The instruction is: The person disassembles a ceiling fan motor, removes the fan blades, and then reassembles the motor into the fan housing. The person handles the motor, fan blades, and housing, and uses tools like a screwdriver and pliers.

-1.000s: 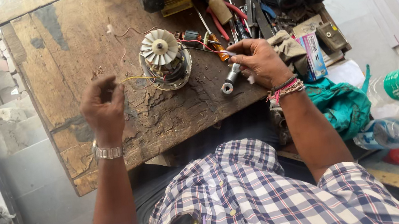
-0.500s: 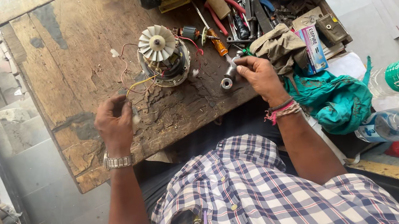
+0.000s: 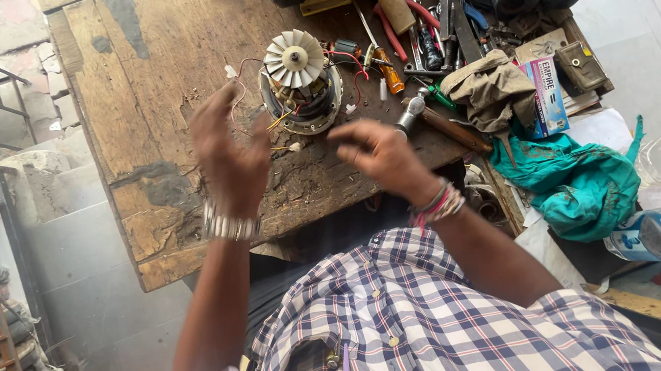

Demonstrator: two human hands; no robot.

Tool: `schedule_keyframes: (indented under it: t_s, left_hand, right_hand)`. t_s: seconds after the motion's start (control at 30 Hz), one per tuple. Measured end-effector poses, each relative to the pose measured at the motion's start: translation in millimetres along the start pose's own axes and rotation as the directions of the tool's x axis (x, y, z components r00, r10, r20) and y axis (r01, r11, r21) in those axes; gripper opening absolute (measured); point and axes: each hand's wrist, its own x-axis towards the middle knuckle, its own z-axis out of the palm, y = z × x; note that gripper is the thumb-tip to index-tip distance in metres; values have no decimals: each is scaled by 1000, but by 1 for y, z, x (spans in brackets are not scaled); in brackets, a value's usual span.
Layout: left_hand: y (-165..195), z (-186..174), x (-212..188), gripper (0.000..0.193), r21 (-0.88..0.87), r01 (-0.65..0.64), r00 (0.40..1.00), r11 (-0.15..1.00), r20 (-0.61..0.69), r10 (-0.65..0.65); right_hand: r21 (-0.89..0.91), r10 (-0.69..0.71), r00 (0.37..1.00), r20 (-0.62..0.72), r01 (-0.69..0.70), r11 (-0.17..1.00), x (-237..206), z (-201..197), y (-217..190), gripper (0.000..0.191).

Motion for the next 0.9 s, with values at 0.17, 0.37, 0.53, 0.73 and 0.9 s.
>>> schedule_keyframes:
  t_s: [0.17, 0.37, 0.53, 0.73, 0.9]
  left_hand:
    - [17, 32, 73, 59, 182, -306, 941, 935, 208, 267]
    - [46, 52, 116, 45, 484, -201, 659, 852, 710, -248]
    - [20, 74, 128, 35, 405, -395, 702, 824, 712, -14]
    - [18, 72, 138, 45, 500, -304, 615, 811, 753, -234]
    - [47, 43, 153, 79, 630, -262, 752, 731, 608, -255]
  right_hand:
    - [120, 66, 962, 264, -101, 988, -49, 57, -10, 29]
    - [23, 185, 840, 510, -229, 973, -90, 63, -10, 32]
    - [21, 221, 881, 418, -253, 967, -92, 48, -7, 31]
    - [13, 186, 870, 456, -216, 976, -92, 51, -14, 30]
    - [-51, 265, 834, 484, -275, 960, -92, 50, -13, 30]
